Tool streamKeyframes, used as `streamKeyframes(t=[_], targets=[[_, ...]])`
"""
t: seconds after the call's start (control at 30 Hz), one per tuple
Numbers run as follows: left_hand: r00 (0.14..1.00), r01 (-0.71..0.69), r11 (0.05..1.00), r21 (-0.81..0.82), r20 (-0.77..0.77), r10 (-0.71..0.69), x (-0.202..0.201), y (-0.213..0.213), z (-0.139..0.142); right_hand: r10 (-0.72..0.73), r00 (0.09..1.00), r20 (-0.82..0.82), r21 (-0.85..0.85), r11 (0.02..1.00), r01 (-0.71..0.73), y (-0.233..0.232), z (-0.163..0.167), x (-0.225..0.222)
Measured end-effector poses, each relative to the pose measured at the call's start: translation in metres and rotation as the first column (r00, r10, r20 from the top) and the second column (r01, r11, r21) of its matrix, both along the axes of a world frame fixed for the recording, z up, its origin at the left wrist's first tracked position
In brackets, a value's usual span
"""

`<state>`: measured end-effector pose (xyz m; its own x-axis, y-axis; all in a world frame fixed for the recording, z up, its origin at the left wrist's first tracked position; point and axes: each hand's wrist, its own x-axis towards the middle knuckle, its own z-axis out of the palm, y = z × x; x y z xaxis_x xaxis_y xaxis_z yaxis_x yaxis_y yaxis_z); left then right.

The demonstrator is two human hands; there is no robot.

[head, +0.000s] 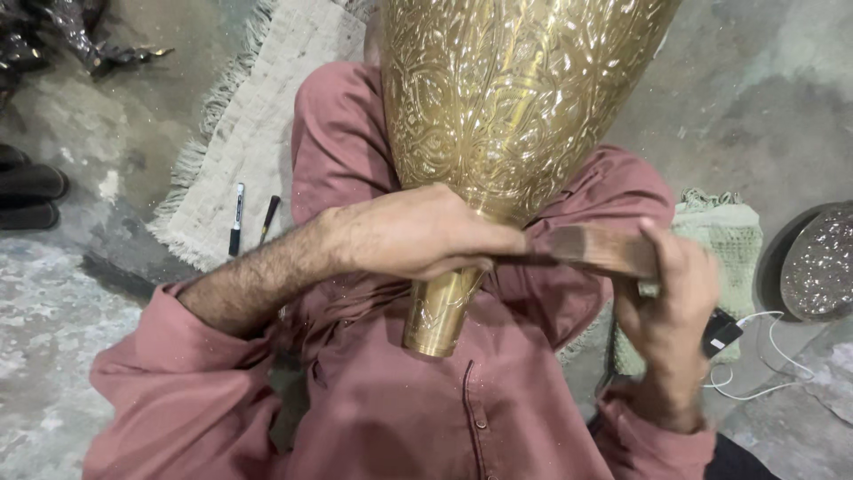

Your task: The person sits on the floor and uses a chisel and hammer to engrave a decorative pattern around the neck of a large brass vase. The person repeatedly taps the chisel with the hammer to create small indentations in the metal.

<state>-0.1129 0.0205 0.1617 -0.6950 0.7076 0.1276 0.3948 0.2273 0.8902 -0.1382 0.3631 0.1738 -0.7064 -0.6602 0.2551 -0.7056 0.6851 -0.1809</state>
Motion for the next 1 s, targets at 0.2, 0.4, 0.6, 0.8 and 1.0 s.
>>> streamKeyframes(t=[0.2,0.4,0.6,0.8,1.0], targets=[[0.99,0.142,0.985,-0.095,-0.01,-0.144,-0.013,-0.002,0.014,-0.123,0.992,0.038,-0.124,0.984,0.127,0.013,-0.018,0.045],[0.956,0.236,0.961,-0.144,-0.142,-0.256,-0.023,0.003,0.02,-0.325,0.944,0.056,-0.086,0.94,0.329,0.018,-0.029,0.059],[0.977,0.181,0.979,-0.094,-0.101,-0.19,-0.025,0.003,0.022,-0.211,0.896,0.391,-0.259,0.909,0.326,0.009,-0.043,0.048],[0.964,0.242,0.948,-0.206,-0.061,-0.259,-0.03,0.002,0.017,-0.178,0.767,0.617,-0.513,0.648,0.563,-0.022,-0.042,0.054],[0.957,0.262,0.962,-0.078,-0.107,-0.27,-0.03,-0.003,0.017,-0.201,0.978,-0.053,-0.287,0.941,0.178,-0.045,0.005,0.048]])
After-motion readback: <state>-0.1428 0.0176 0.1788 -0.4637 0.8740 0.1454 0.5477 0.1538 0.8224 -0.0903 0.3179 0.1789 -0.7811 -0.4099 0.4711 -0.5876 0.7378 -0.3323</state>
